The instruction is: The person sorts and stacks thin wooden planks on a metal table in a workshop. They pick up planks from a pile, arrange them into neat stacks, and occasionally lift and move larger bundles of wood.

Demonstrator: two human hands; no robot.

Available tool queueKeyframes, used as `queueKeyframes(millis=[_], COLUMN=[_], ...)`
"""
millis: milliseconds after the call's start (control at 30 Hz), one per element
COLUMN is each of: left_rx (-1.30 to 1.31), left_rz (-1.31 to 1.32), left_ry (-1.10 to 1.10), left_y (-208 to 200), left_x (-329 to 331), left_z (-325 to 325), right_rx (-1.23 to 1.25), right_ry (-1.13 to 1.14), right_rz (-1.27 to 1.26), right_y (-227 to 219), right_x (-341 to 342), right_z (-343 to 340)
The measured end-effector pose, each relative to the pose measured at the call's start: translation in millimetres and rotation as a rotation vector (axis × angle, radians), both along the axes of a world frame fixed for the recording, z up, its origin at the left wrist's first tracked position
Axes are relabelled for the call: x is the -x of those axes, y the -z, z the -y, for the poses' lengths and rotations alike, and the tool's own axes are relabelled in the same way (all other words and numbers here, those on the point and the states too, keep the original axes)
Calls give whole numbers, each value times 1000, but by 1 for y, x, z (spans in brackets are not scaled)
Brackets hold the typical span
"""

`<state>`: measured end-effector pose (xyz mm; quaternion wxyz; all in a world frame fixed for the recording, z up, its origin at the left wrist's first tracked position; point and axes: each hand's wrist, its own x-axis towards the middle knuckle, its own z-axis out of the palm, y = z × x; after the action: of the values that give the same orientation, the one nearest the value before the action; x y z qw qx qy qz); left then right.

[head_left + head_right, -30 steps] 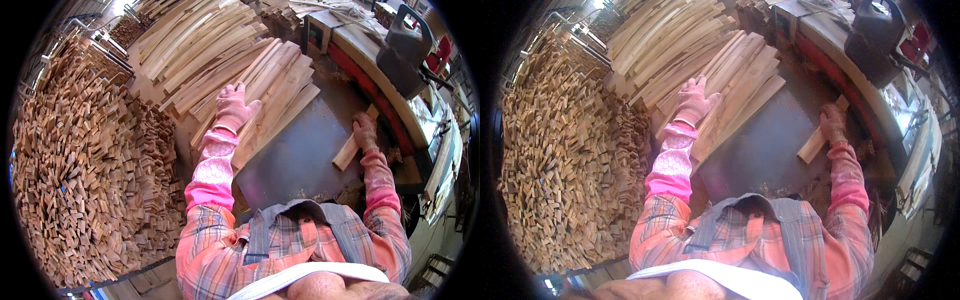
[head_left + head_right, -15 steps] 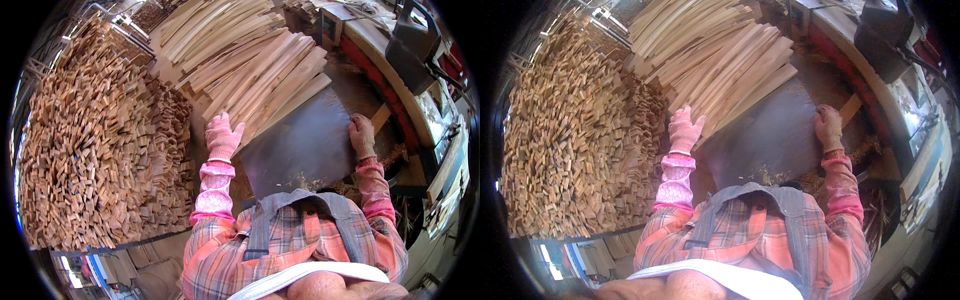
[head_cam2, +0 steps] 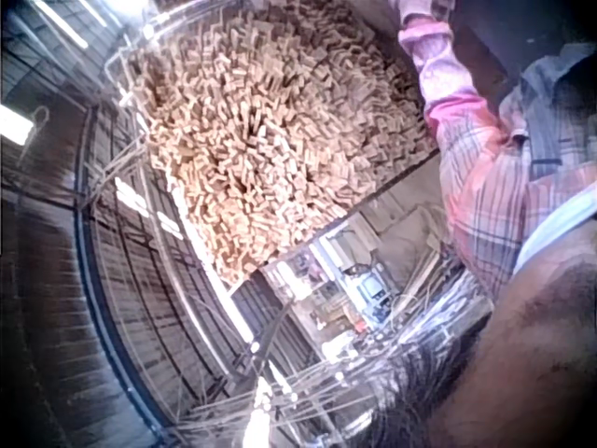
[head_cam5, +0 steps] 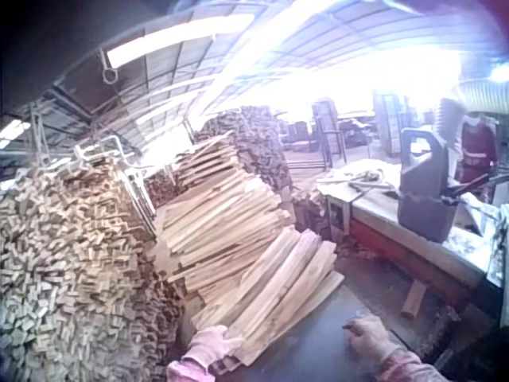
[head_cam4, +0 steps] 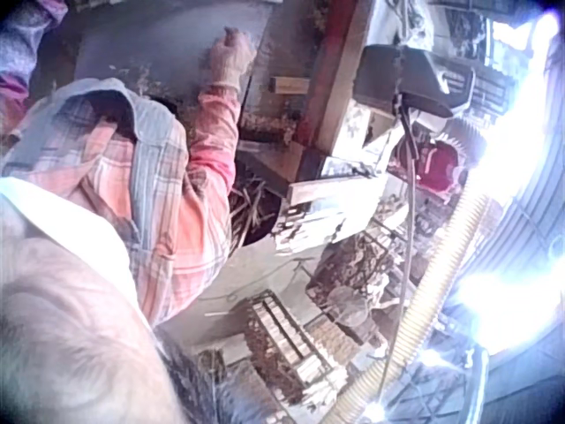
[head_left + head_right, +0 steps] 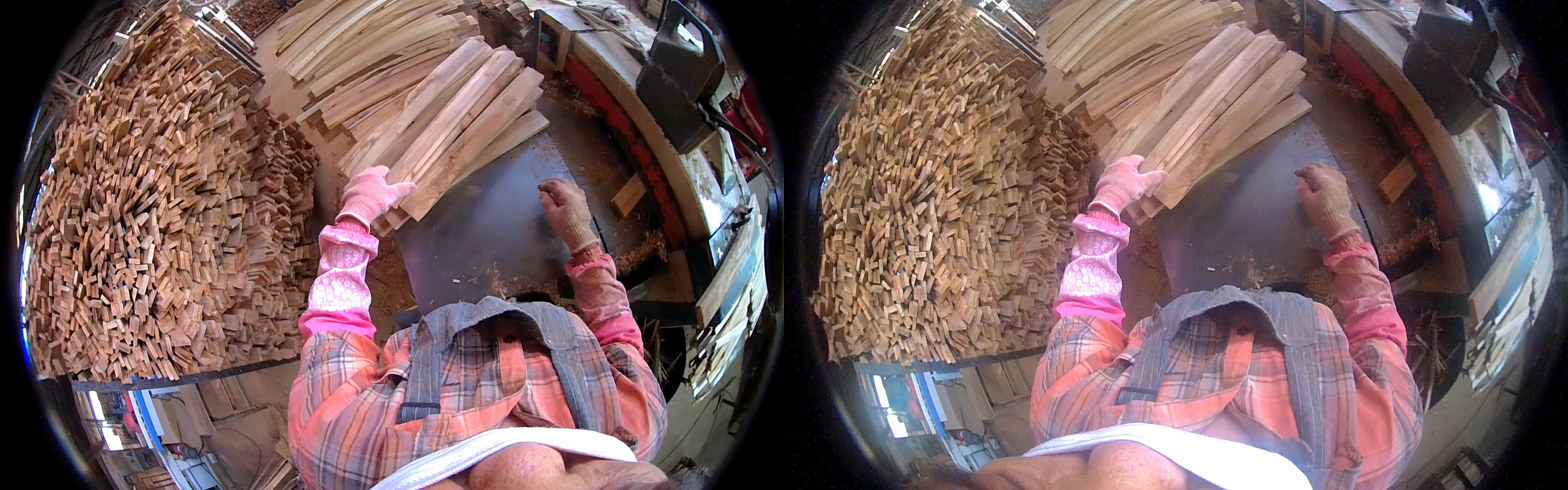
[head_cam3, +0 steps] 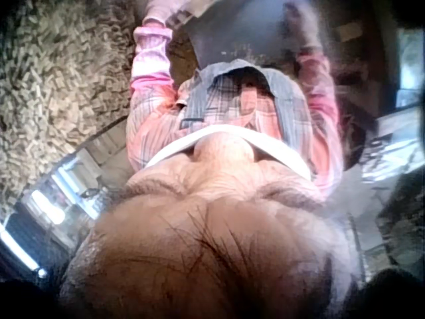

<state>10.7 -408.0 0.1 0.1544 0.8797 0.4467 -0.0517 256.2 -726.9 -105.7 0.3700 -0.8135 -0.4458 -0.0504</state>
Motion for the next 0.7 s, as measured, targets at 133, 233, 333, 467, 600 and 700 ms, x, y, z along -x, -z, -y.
queueKeyframes(millis=[133,233,333,467,600,700], left_rx=[-171,-171,-227,-119,-329,-377], left_rz=[146,246,152,66,398,157], left_ry=[109,219,356,487,421,174], left_y=[-14,-7,10,42,19,21], left_x=[6,23,21,12,6,5], left_z=[33,68,109,141,117,68], right_rx=[-32,-137,-45,144,273,224], right_ry=[-67,-174,-181,-111,17,146], right_rz=[61,174,240,262,248,254], right_y=[-31,-45,-43,-27,1,12], right_x=[21,39,53,61,35,13], right_z=[-12,-23,-34,-49,-30,-3])
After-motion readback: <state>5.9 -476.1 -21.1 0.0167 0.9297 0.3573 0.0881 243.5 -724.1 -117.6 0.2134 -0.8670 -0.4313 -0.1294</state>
